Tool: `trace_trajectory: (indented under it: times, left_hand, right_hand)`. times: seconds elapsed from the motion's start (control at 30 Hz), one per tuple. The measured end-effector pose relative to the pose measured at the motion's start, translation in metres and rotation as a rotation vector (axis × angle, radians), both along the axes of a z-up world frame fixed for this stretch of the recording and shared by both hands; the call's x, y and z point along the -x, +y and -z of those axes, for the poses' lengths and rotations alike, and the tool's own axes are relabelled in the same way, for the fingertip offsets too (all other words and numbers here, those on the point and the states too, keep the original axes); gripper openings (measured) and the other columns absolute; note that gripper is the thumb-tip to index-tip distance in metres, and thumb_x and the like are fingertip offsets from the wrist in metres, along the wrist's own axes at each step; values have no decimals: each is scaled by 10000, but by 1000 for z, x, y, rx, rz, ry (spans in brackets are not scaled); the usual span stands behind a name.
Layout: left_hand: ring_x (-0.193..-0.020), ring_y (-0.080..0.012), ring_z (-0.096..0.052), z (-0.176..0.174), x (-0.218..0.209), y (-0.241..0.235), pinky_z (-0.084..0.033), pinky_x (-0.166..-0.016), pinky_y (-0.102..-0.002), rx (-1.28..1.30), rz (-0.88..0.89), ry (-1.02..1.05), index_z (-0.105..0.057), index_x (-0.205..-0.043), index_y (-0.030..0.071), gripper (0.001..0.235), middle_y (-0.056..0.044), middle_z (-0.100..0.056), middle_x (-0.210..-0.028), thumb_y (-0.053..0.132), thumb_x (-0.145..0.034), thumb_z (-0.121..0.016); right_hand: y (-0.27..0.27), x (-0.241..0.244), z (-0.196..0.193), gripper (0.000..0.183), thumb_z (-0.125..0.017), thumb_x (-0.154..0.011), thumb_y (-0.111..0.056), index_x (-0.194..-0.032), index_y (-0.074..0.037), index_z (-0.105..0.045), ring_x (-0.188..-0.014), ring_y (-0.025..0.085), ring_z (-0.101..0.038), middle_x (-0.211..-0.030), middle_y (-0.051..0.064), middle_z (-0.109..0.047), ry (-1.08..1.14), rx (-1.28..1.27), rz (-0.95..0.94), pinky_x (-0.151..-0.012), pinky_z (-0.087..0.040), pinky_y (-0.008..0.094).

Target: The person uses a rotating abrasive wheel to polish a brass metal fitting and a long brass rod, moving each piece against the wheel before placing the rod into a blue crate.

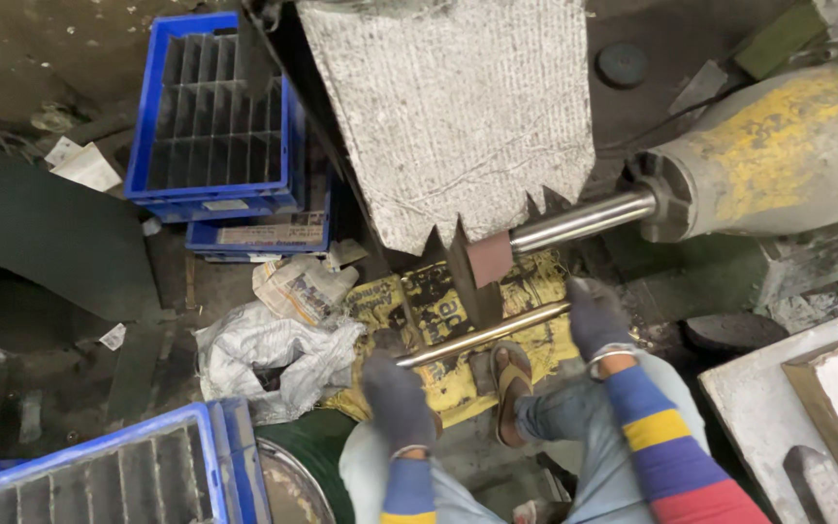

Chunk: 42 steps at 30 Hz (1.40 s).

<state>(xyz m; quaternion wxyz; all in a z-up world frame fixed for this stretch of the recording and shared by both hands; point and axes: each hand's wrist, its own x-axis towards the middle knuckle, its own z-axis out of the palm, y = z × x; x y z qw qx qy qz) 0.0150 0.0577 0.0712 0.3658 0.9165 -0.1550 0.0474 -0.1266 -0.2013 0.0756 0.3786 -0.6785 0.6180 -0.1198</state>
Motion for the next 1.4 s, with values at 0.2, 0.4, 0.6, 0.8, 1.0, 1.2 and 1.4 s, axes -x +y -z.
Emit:
trace_trajectory:
  times: [0.2, 0.4, 0.6, 0.8, 1.0, 1.2, 1.4]
  left_hand:
    - [-767, -416, -635, -6, 30, -46, -491, -666, -529, -77, 130, 118, -595, -946, 32, 123, -221, -635, -950, 45, -825, -578]
    - [-801, -349, -646, -5, 27, -52, -498, -717, -466, 239, -26, 413, -586, -927, 52, 89, -172, -649, -898, 83, -960, -509]
    - [-762, -349, -626, 3, 3, 6, -508, -693, -435, 40, 79, 106, -582, -886, 16, 93, -178, -612, -852, -28, -811, -549]
    - [-765, -390, -640, -7, -31, 62, -502, -671, -488, -132, -164, 100, -599, -827, 13, 67, -183, -632, -817, 16, -841, -664]
    - [-786, -422, -627, -17, -34, 83, -488, -704, -524, -162, -145, -140, -575, -851, -14, 102, -195, -617, -812, -43, -779, -641]
    - [-771, -377, -671, -7, -14, 23, -532, -694, -461, 21, -80, 126, -647, -865, 15, 76, -172, -662, -819, -43, -828, -615]
    - [-853, -415, -649, 3, 26, -44, -508, -783, -524, -15, 175, 22, -598, -912, 1, 169, -215, -660, -879, 118, -939, -478]
  right_hand:
    - [-45, 25, -3, 456, -559, -1091, -372, -1062, 55, -719, -945, 472, -629, -953, 315, -682, -210, -65, 64, -828, -479, 510]
    - [-40, 25, -16, 376, -559, -1024, -320, -1065, 17, -720, -902, 267, -677, -946, 188, -727, -152, 72, 8, -857, -483, 404]
    - [-3, -2, 1, 376, -577, -1005, -350, -1072, -10, -724, -881, 268, -670, -950, 166, -736, -139, -53, 13, -841, -492, 400]
    - [53, -31, 18, 465, -419, -1120, -373, -1049, 0, -686, -870, 370, -621, -925, 214, -695, -44, 95, -427, -805, -478, 477]
    - [71, -42, 30, 466, -488, -1033, -428, -1201, -33, -671, -1026, 440, -606, -1097, 263, -666, -151, -11, -306, -870, -472, 469]
    - [14, -6, 20, 480, -548, -1018, -450, -1148, -13, -698, -1112, 421, -651, -1117, 255, -695, 95, -239, -41, -997, -464, 463]
    - [-43, 36, -6, 362, -516, -970, -228, -1140, 11, -727, -1057, 380, -684, -1083, 238, -738, 10, 298, -242, -961, -484, 429]
